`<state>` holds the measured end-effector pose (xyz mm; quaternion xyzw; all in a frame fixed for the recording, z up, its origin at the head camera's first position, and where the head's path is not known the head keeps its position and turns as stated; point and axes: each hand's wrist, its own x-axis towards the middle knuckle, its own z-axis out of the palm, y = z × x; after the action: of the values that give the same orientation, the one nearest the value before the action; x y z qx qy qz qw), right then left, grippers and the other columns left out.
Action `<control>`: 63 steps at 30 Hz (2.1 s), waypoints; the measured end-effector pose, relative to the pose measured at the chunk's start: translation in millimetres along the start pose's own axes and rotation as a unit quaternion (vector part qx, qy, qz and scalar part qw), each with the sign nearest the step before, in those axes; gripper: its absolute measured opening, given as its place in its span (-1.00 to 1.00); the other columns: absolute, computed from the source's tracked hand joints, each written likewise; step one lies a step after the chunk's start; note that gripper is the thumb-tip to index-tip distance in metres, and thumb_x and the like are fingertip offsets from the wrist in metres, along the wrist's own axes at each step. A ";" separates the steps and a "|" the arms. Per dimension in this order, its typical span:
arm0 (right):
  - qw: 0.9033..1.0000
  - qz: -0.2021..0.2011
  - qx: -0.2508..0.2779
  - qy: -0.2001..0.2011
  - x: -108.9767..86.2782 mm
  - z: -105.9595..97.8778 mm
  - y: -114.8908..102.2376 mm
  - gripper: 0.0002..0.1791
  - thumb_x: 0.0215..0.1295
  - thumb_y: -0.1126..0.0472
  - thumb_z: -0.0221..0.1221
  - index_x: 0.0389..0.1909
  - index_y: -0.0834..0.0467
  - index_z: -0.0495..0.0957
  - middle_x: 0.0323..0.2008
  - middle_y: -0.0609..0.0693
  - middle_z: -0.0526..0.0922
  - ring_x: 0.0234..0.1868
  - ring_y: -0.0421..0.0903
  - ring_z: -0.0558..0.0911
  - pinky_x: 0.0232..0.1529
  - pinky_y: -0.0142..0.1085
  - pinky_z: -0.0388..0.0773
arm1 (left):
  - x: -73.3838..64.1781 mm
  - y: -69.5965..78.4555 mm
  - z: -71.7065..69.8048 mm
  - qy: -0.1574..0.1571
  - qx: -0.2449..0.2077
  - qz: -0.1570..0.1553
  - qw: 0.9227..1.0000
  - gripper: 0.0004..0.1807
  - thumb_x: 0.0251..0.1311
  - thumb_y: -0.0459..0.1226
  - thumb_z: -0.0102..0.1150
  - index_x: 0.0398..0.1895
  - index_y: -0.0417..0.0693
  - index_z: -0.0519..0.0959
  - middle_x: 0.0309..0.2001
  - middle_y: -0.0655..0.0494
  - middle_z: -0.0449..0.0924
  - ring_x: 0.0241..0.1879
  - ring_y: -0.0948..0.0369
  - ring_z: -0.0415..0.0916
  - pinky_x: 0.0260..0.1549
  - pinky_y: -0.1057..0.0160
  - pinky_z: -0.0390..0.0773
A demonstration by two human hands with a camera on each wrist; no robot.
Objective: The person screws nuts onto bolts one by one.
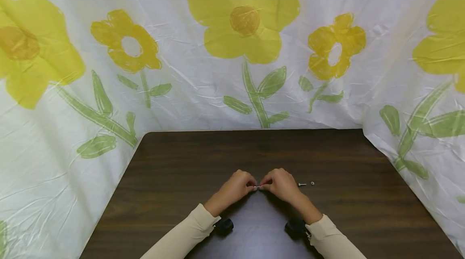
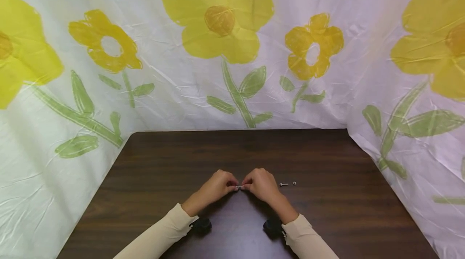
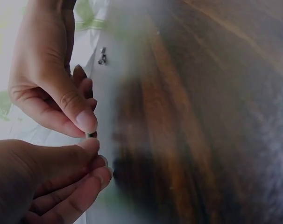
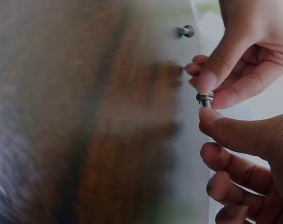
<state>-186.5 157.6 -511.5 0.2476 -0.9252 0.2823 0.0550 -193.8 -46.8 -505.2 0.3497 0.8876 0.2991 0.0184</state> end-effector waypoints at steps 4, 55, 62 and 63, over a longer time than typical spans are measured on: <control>1.000 0.019 -0.001 -0.011 1.2 4.2 -0.6 -0.90 0.04 0.13 0.54 -0.50 -0.14 0.81 -0.43 -0.28 0.75 -0.35 -0.27 0.68 -0.43 -0.35 0.57 | -0.2 2.6 -0.5 -0.009 0.036 0.000 0.999 -0.96 0.18 -0.40 0.42 -0.37 -0.10 0.79 -0.38 0.17 0.76 -0.37 0.41 0.60 -0.41 0.51 0.52; 0.995 0.087 -0.021 0.050 -67.0 -98.3 48.1 -0.85 0.13 0.30 0.48 -0.42 0.00 0.70 -0.48 -0.22 0.67 -0.46 -0.24 0.61 -0.44 -0.27 0.54 | 48.9 74.7 40.2 0.078 0.162 0.021 0.983 -0.68 0.19 -0.02 0.46 -0.03 0.10 0.76 -0.27 0.26 0.64 -0.36 0.39 0.55 -0.41 0.46 0.55; 0.992 0.109 -0.032 0.052 -75.5 -101.1 62.2 -0.82 0.08 0.28 0.51 -0.33 0.09 0.70 -0.50 -0.24 0.61 -0.49 -0.29 0.59 -0.48 -0.31 0.47 | 59.2 81.6 55.5 0.070 0.179 0.009 0.981 -0.70 0.20 0.01 0.44 -0.06 0.17 0.76 -0.25 0.28 0.66 -0.31 0.38 0.60 -0.42 0.45 0.57; 0.992 0.110 -0.031 0.053 -76.1 -101.6 64.7 -0.81 0.08 0.29 0.51 -0.32 0.09 0.70 -0.50 -0.24 0.61 -0.50 -0.29 0.59 -0.48 -0.31 0.46 | 60.4 82.0 57.7 0.071 0.183 0.007 0.981 -0.70 0.20 0.02 0.44 -0.06 0.18 0.77 -0.25 0.29 0.66 -0.30 0.37 0.61 -0.41 0.44 0.58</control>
<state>-155.7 292.4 -477.1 0.1270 -0.9510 0.2702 0.0800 -175.5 68.4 -497.3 0.3314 0.9239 0.1557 -0.1112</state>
